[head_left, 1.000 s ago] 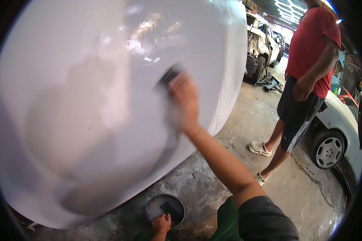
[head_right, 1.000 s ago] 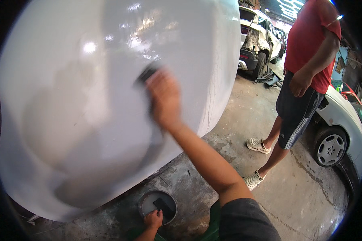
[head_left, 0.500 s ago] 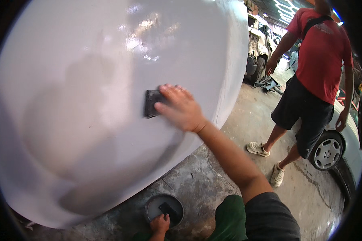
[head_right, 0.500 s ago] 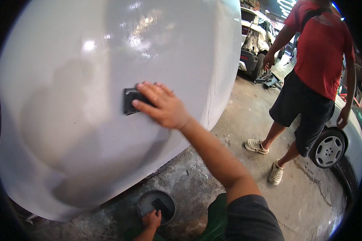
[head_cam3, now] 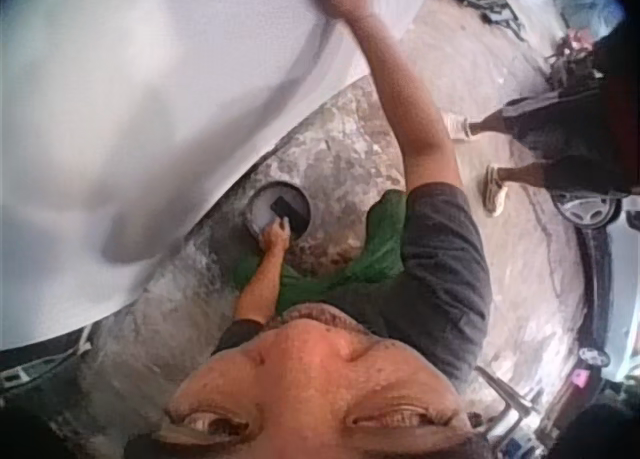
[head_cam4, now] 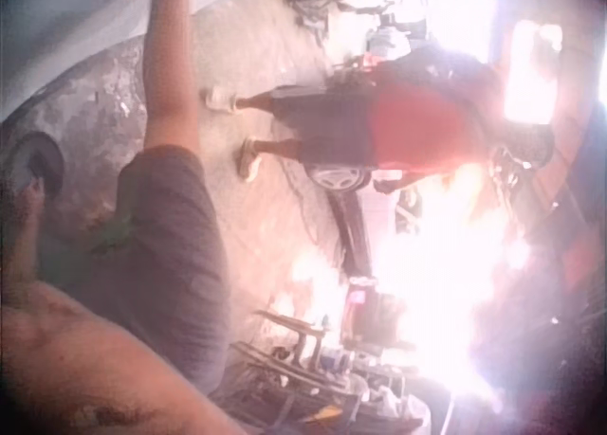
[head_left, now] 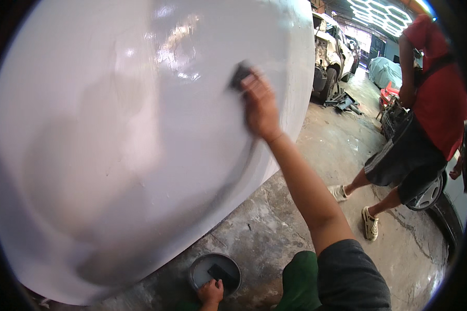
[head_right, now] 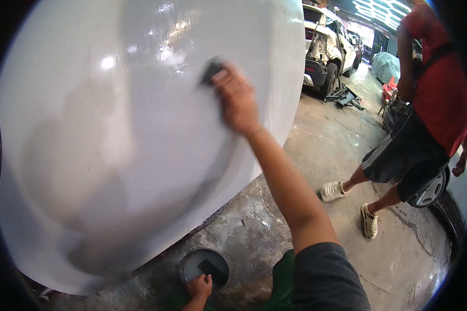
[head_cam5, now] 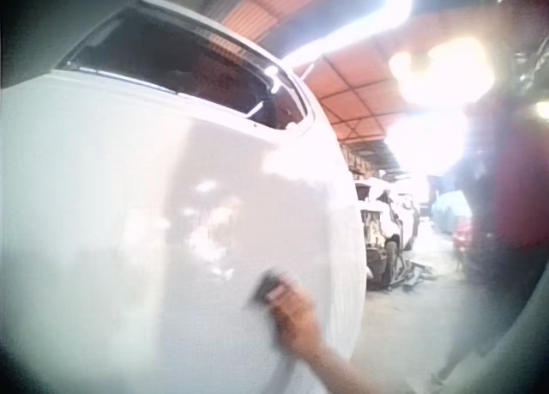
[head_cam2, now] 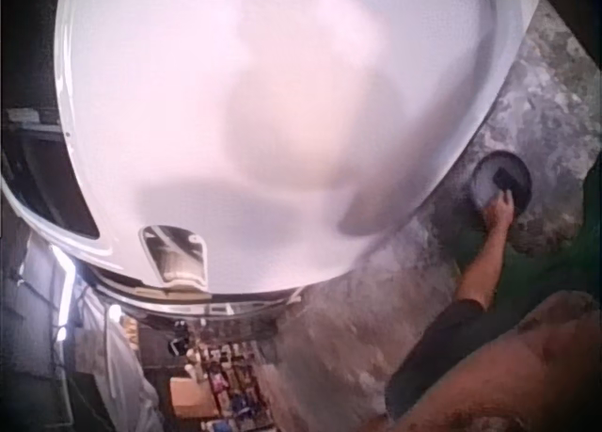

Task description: The person sands a white car door with a sanding block, repeatedly dipping it into a bucket of water. They wipe the surface with their hand to check the finish.

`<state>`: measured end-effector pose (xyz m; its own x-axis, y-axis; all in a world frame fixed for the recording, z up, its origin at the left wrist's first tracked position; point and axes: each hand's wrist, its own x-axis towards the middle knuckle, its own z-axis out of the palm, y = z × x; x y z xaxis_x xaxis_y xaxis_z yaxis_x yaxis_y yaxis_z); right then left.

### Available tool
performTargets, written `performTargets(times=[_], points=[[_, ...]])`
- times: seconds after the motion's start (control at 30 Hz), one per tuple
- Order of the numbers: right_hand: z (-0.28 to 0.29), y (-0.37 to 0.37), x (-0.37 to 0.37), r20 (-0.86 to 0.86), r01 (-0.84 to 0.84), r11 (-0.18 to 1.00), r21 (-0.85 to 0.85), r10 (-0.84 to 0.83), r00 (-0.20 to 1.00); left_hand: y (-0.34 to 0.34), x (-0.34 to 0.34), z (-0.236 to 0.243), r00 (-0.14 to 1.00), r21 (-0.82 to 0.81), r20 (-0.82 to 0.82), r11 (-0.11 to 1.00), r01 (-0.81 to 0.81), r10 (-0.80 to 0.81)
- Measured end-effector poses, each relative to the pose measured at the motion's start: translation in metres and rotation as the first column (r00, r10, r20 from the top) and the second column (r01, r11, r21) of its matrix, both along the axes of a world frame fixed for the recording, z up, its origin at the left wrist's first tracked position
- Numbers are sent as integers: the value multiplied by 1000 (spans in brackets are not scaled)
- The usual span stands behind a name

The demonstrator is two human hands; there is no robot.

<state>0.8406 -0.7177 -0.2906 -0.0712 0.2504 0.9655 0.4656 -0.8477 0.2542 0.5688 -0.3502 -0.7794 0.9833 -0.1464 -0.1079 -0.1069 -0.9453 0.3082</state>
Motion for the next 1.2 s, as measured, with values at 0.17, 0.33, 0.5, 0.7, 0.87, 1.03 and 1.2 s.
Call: performTargets(times=[0.17,0.33,0.5,0.7,0.87,1.03,1.2], points=[[23,-48,19,-115,15,710,704,93,989,-4,-4,-13,994,-37,95,998,51,-47],[-9,74,-27,-82,-70,985,-159,58,995,9,-5,-17,999,-78,23,996,-47,49],[23,-59,6,-64,1,849,528,39,997,-6,-2,-19,999,-67,46,998,5,-2],[11,75,-6,6,-11,988,156,10,1000,5,-5,-23,998,-65,23,996,-64,65],[20,-54,15,-56,-100,968,230,116,992,-17,-7,5,998,-60,47,997,-48,51],[26,-13,18,-67,20,874,485,14,998,-12,-8,3,999,-118,10,992,-41,42],[-4,33,-3,-133,-33,986,-165,11,991,-1,-8,6,996,-34,37,996,-77,78]])
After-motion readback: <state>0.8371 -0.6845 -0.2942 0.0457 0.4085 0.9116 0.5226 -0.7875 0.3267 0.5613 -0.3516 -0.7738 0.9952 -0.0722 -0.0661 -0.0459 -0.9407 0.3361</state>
